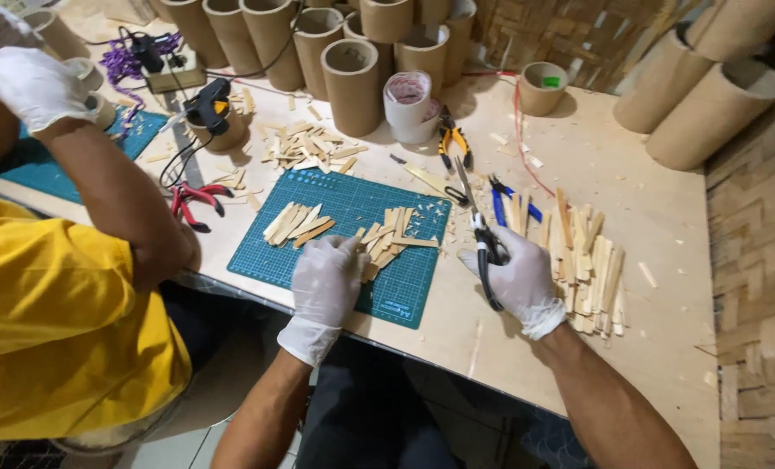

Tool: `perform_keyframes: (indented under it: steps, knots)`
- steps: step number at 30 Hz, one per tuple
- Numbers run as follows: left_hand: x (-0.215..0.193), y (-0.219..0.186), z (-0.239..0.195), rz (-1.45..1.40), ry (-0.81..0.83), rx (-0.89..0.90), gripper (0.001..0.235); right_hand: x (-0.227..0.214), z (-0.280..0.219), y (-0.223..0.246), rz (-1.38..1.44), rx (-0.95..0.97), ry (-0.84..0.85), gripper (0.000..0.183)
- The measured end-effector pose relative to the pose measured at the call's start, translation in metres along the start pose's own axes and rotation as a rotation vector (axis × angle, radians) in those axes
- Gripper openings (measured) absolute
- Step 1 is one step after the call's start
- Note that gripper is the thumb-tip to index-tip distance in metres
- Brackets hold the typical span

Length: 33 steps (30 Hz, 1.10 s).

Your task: Cutting small wooden sticks into shorter segments using snips on a cutting mat in a workshop environment.

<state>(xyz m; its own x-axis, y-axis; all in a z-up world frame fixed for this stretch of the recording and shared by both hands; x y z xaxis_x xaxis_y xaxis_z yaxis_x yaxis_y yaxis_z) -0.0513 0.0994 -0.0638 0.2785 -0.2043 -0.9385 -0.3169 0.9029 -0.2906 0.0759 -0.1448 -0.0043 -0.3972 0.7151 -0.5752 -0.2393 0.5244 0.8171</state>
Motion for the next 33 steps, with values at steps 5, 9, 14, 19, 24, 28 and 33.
perform_keyframes:
  steps: [5, 9, 14, 19, 24, 28, 33]
  knots:
    - [-0.001, -0.045, 0.027, 0.096, -0.122, 0.392, 0.024, -0.005, 0.006, -0.007, 0.051, -0.017, -0.073, 0.030]
    - [0.043, -0.059, 0.052, 0.188, -0.157, 0.498, 0.012, -0.003, 0.010, -0.008, 0.055, -0.026, -0.106, 0.031]
    - [0.064, -0.044, 0.059, 0.226, -0.183, 0.441, 0.021, 0.000, 0.009, -0.016, 0.087, -0.037, -0.097, 0.033]
    - [0.028, -0.041, 0.051, 0.298, -0.099, 0.383, 0.012, -0.001, 0.006, -0.009, 0.097, -0.043, -0.074, 0.030]
    - [-0.011, -0.033, 0.046, -0.376, 0.075, 0.064, 0.005, -0.001, 0.007, -0.013, 0.106, -0.019, -0.056, 0.031]
    - [-0.038, -0.059, 0.054, -0.908, 0.077, 0.007, 0.010, 0.000, 0.007, -0.014, 0.223, -0.016, 0.014, 0.039]
    - [-0.034, -0.065, 0.080, -1.101, -0.053, 0.009, 0.019, 0.006, 0.009, -0.029, 0.369, -0.027, 0.113, 0.051]
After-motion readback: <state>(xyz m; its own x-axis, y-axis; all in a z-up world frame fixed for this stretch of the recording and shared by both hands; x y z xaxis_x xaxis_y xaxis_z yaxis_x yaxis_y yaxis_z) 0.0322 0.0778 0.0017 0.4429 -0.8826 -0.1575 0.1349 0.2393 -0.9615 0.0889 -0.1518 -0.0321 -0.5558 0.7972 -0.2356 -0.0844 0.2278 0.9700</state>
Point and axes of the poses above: each hand's wrist, its own z-axis towards the middle knuckle, its own x-axis out of the palm, y = z × x, the point moved 1 cm from there along z, towards the middle knuckle, and after that the axes turned 12 degrees about y, right-handed, at the moved point
